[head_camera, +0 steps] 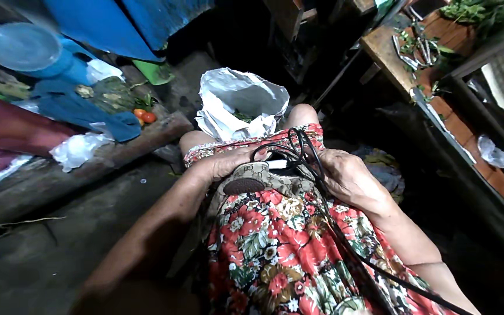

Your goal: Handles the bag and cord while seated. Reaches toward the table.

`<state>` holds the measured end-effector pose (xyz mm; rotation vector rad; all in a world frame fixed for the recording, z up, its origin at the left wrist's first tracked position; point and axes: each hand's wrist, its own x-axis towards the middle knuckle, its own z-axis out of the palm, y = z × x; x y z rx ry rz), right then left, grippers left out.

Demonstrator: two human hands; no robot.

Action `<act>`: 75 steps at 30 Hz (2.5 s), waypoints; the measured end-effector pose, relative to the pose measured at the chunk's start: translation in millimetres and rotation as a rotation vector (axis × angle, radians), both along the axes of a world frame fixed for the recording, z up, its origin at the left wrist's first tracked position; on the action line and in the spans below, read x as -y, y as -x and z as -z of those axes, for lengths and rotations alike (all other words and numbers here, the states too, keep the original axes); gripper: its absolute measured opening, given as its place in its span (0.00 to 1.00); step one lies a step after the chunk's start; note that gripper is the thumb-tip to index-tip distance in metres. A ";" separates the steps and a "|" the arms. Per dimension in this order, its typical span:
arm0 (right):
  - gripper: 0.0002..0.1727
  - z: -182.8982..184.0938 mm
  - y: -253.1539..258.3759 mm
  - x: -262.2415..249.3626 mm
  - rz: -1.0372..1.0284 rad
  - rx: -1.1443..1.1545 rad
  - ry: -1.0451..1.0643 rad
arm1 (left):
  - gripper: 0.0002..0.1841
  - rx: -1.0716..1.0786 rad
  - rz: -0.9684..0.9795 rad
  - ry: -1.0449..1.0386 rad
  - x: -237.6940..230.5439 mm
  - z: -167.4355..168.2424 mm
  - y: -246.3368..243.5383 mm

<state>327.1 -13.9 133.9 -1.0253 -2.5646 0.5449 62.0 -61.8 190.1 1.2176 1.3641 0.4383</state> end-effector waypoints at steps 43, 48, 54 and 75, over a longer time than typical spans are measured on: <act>0.18 6.4 -7.3 2.2 0.032 -0.014 0.023 | 0.22 -0.286 0.347 -0.378 -36.2 38.2 24.0; 0.19 7.0 -8.4 1.7 0.034 -0.013 0.021 | 0.28 -0.274 0.411 -0.407 -48.3 62.8 34.0; 0.19 4.6 -5.9 1.7 0.041 -0.019 0.005 | 0.27 -0.226 0.378 -0.353 -55.4 87.1 35.5; 0.20 16.7 -31.0 -81.2 0.321 0.072 -0.028 | 0.23 -0.371 0.107 -0.069 -68.8 135.7 66.4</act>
